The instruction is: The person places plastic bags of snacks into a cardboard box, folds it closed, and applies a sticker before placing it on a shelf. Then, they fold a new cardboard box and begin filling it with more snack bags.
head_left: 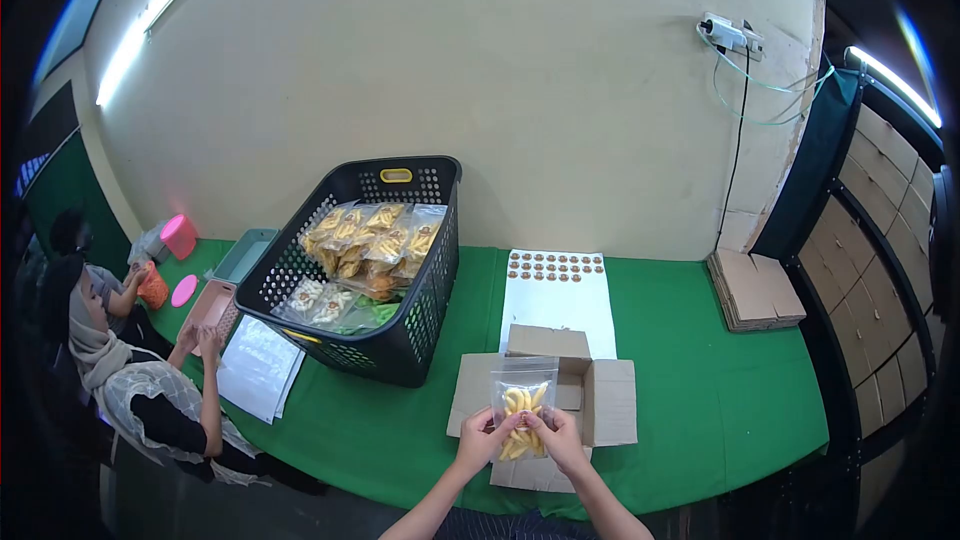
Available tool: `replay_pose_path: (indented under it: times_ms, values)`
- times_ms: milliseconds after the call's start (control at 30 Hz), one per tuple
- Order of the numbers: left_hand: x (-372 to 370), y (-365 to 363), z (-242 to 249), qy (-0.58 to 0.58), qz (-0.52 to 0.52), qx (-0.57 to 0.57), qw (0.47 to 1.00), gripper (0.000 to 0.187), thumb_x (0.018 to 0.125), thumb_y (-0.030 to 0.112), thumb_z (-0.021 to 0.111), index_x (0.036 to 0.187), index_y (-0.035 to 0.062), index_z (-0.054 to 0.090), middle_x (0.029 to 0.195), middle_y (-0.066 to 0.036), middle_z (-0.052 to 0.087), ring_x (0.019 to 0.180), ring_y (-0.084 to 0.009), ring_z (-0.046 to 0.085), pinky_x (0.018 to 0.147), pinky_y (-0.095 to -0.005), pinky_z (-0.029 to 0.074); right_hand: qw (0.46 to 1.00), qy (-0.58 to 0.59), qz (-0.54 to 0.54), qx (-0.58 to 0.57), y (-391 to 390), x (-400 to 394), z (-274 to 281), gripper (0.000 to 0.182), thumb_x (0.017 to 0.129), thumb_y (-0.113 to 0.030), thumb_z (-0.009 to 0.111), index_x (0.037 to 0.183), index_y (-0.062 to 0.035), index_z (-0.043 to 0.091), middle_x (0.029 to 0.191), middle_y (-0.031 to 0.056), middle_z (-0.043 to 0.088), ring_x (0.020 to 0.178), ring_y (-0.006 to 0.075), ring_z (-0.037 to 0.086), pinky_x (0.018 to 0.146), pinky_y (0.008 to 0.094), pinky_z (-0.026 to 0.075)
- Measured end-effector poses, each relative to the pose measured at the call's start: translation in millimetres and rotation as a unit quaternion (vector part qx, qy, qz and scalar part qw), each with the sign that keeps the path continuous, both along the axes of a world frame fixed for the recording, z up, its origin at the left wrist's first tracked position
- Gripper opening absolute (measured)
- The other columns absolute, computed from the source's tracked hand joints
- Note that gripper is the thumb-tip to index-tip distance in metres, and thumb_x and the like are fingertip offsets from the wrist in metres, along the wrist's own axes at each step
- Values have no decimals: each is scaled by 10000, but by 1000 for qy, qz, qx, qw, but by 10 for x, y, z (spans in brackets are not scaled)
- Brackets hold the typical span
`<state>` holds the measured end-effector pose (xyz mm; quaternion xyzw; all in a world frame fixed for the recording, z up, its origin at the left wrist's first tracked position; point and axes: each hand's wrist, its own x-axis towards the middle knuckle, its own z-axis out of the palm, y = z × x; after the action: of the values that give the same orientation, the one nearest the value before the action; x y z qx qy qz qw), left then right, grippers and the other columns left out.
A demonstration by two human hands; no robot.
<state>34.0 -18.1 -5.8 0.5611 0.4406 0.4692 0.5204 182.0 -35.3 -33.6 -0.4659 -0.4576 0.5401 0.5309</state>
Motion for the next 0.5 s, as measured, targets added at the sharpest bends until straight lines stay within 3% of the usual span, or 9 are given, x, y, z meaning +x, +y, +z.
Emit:
replay_pose_path:
  times_ms: [367, 500]
  values:
    - [58, 106, -646, -50, -33, -35, 998, 204, 816, 186, 616, 895, -2, 610, 713, -5, 585, 640, -35, 537, 554, -180, 433, 993, 99, -55, -29, -67, -10, -148, 190, 872, -170, 538, 911, 11, 579, 827, 18, 596, 759, 62, 534, 682, 208, 428]
    - [184, 190, -442, -50, -26, -42, 998, 235, 824, 230, 606, 885, 3, 610, 719, -23, 604, 632, -39, 536, 542, -197, 429, 993, 111, -40, -18, -29, 24, -13, 199, 861, -166, 557, 938, 17, 568, 835, 19, 596, 769, 68, 544, 696, 218, 439]
